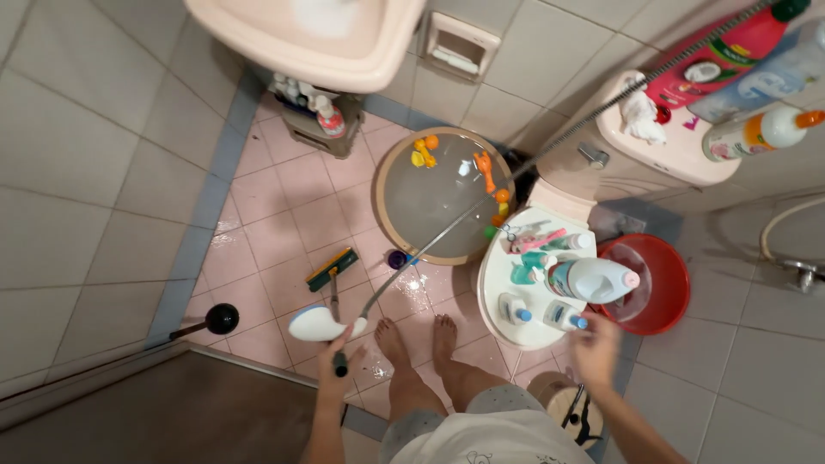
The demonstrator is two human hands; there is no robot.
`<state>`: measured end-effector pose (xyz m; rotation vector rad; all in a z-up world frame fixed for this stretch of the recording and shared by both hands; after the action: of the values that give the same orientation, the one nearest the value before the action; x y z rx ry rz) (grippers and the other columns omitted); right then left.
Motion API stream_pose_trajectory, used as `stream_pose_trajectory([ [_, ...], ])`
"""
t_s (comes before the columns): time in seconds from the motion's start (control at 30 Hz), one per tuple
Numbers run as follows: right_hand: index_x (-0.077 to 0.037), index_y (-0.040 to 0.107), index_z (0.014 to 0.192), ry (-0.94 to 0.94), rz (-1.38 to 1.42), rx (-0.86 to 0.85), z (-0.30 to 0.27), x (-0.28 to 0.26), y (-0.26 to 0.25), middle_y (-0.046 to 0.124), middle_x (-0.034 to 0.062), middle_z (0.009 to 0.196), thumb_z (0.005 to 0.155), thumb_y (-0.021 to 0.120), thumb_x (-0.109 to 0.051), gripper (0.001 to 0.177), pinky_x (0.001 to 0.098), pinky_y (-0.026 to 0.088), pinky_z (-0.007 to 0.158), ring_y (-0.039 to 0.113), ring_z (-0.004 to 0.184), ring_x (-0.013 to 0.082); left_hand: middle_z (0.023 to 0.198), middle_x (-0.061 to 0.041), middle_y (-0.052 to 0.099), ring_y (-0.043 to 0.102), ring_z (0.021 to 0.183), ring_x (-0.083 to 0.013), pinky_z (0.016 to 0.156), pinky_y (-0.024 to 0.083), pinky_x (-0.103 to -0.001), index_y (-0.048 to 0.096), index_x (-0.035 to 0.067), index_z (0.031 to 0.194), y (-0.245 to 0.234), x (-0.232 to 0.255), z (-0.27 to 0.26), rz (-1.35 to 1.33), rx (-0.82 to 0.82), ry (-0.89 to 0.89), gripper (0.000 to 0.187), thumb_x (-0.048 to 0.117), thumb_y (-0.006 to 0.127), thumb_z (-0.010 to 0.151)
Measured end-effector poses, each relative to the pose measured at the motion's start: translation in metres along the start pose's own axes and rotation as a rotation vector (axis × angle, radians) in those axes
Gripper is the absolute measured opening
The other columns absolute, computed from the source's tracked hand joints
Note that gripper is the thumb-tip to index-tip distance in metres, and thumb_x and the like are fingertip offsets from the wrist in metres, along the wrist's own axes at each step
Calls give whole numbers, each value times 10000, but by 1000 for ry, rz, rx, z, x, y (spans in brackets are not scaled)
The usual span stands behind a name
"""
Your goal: Scrubbing a bathroom floor with bleach and a brush, then rinsing it with a handheld shower head.
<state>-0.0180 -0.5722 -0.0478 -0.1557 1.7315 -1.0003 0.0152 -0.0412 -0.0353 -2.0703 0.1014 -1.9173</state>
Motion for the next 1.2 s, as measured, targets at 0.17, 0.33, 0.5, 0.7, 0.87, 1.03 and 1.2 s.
stream_pose_trajectory([
  [0.17,-116,680,1187,88,310,-762,-30,-79,165,713,19,1110,911,669,-261,312,310,555,827,671,984,144,1195,-128,655,628,1107,-241,971,488,-338,728,68,1229,7,-14,-7,73,3,166,474,-29,809,772],
  [0.33,-127,698,1189,474,194,-1221,-111,-214,269,727,36,990,893,655,-535,506,344,505,716,679,926,164,1221,-144,595,624,1054,-263,915,528,-356,693,86,1279,16,-38,-14,5,-85,-25,574,-66,773,732],
  [0.5,-23,554,1082,995,491,-1342,-143,-188,339,626,133,868,923,532,-356,369,463,475,685,580,773,294,1379,-218,488,569,1209,-362,991,506,-413,624,40,1378,5,-47,-4,-235,-58,-238,599,25,763,796],
  [0.7,-26,638,1162,1273,624,-1285,-156,-263,317,691,165,1083,883,442,-313,446,437,520,929,673,959,302,1349,-249,541,553,1225,-432,1045,463,-428,535,75,1488,-14,-30,-2,187,-286,-9,807,21,813,731],
  [0.87,-12,637,1063,1357,673,-1249,-155,-157,365,649,128,959,963,487,-243,293,414,538,803,635,824,250,1405,-228,418,551,1192,-326,1014,484,-387,496,38,1446,-51,4,16,-177,-473,-204,879,33,873,651],
  [1.03,5,632,1042,1099,511,-1238,-155,-173,362,668,124,945,987,504,-132,195,327,577,736,640,806,210,1329,-147,629,585,1109,-183,936,492,-317,563,-59,1399,-28,-36,9,-747,-278,-366,604,103,786,861],
  [1.2,4,605,860,657,181,-1279,-154,-193,353,605,92,658,926,560,-77,113,267,387,402,508,501,136,1057,-83,638,572,892,-103,753,460,-226,665,-20,1348,-29,-22,28,-767,301,-449,322,98,630,1052],
])
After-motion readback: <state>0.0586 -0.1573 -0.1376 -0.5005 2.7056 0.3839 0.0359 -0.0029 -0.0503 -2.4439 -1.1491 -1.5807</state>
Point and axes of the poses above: each hand's wrist, its own z-axis towards the middle knuckle, its own y-axis out of the palm, x = y × z, the point moved 3 cm from there along z, towards the middle knuckle
